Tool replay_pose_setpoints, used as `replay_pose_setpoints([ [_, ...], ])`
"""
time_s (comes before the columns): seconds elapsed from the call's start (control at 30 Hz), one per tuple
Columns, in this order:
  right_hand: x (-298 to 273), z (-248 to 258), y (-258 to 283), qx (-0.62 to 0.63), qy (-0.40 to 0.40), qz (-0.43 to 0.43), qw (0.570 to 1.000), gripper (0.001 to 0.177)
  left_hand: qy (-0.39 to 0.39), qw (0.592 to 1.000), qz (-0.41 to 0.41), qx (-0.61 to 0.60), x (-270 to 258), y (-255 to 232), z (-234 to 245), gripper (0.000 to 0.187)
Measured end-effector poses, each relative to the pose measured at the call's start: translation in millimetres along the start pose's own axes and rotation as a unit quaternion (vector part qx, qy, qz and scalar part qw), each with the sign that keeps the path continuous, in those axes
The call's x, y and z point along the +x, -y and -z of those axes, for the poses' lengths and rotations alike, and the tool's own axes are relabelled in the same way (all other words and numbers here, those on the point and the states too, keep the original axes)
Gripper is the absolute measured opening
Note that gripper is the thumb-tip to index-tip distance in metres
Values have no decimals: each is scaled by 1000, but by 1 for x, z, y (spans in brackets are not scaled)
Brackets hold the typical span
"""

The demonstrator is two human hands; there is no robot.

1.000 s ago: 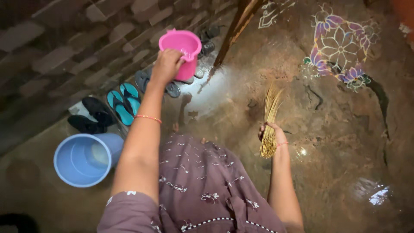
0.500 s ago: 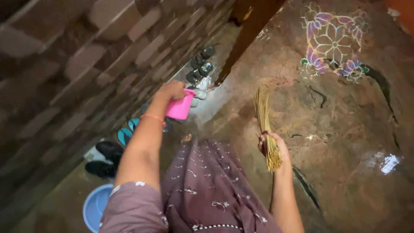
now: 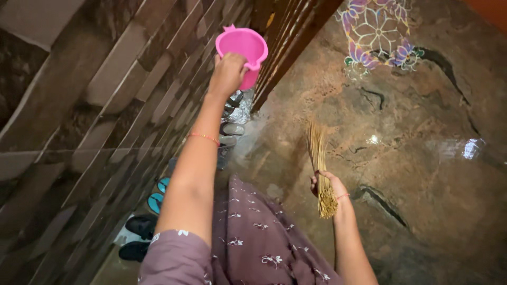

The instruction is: The person pours water from a small pink bucket onto a stone floor and scrubs the surface using a stick broom, moving around decorative patterns and near footwear.

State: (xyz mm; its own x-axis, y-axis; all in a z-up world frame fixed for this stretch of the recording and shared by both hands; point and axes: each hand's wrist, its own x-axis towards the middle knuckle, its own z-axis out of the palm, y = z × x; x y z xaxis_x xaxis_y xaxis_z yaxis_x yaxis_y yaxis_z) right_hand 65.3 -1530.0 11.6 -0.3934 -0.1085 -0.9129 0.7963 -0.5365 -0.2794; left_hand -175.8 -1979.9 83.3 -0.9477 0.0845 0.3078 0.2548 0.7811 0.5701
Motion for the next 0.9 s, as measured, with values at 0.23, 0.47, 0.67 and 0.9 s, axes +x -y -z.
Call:
replay_pose_setpoints([
  [0.23, -6, -2, -5, -6, 2, 23, 1000, 14, 86, 996, -24, 6, -80, 15, -5, 16],
  [0.47, -15, 30, -20, 32, -5, 11, 999, 14, 469, 878, 39, -87, -164, 41, -134, 30],
  [0.67, -25, 72, -39, 50, -24, 18, 998, 15, 444, 780, 295, -328, -111, -15, -251, 34],
  [0.9, -29, 76, -15, 10, -63, 116, 991, 13, 252, 572, 368, -688, 111, -125, -260, 26],
])
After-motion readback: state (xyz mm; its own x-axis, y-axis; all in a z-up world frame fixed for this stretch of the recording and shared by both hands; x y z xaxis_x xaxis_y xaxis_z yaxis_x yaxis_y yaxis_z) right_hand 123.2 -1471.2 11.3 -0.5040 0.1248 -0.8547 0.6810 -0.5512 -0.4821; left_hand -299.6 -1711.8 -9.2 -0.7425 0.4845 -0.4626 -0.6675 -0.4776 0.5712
